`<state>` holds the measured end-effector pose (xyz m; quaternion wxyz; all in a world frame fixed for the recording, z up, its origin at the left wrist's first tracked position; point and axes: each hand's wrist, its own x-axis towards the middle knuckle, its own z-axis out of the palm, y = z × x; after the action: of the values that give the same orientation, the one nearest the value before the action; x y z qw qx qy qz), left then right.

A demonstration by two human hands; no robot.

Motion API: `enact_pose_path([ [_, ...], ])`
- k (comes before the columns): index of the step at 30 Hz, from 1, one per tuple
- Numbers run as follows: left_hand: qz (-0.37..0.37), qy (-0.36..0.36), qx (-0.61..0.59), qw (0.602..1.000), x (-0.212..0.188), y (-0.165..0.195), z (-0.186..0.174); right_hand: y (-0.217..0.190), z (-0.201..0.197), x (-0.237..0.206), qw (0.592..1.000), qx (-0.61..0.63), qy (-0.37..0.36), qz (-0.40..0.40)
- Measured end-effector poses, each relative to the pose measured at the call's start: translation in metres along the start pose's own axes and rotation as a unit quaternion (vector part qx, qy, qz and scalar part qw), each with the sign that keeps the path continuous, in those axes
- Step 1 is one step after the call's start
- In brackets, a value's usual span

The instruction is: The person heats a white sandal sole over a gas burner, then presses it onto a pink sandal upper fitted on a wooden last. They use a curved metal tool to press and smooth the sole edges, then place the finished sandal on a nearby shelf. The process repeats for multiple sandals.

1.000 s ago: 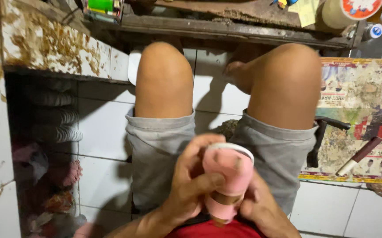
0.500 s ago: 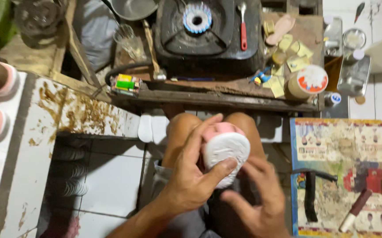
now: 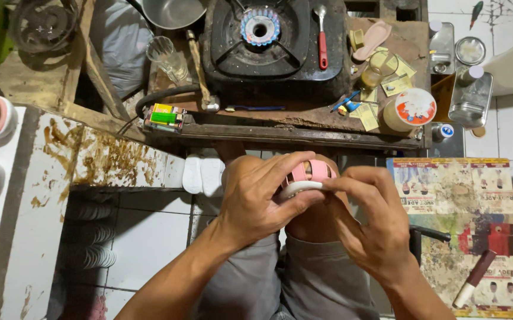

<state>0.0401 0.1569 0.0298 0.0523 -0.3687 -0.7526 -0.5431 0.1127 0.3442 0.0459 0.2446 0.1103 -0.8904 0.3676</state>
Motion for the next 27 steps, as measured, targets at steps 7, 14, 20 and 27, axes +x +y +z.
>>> enact_pose_path([
  [7,0.014,0.016,-0.004,1.0,0.0,-0.003,0.004,0.007,0.001,-0.01,0.997,0.063,0.0,0.043],
  [14,0.026,0.073,0.012,0.997,-0.034,0.026,0.019,-0.001,0.015,-0.092,0.635,0.588,-0.004,0.5],
  [20,-0.085,0.042,-0.185,0.978,-0.081,0.047,0.037,-0.015,0.018,-0.137,0.593,0.614,-0.049,0.519],
  [27,-0.381,0.103,-0.585,0.709,-0.084,0.046,0.017,-0.02,0.016,-0.137,0.885,0.356,-0.129,0.27],
])
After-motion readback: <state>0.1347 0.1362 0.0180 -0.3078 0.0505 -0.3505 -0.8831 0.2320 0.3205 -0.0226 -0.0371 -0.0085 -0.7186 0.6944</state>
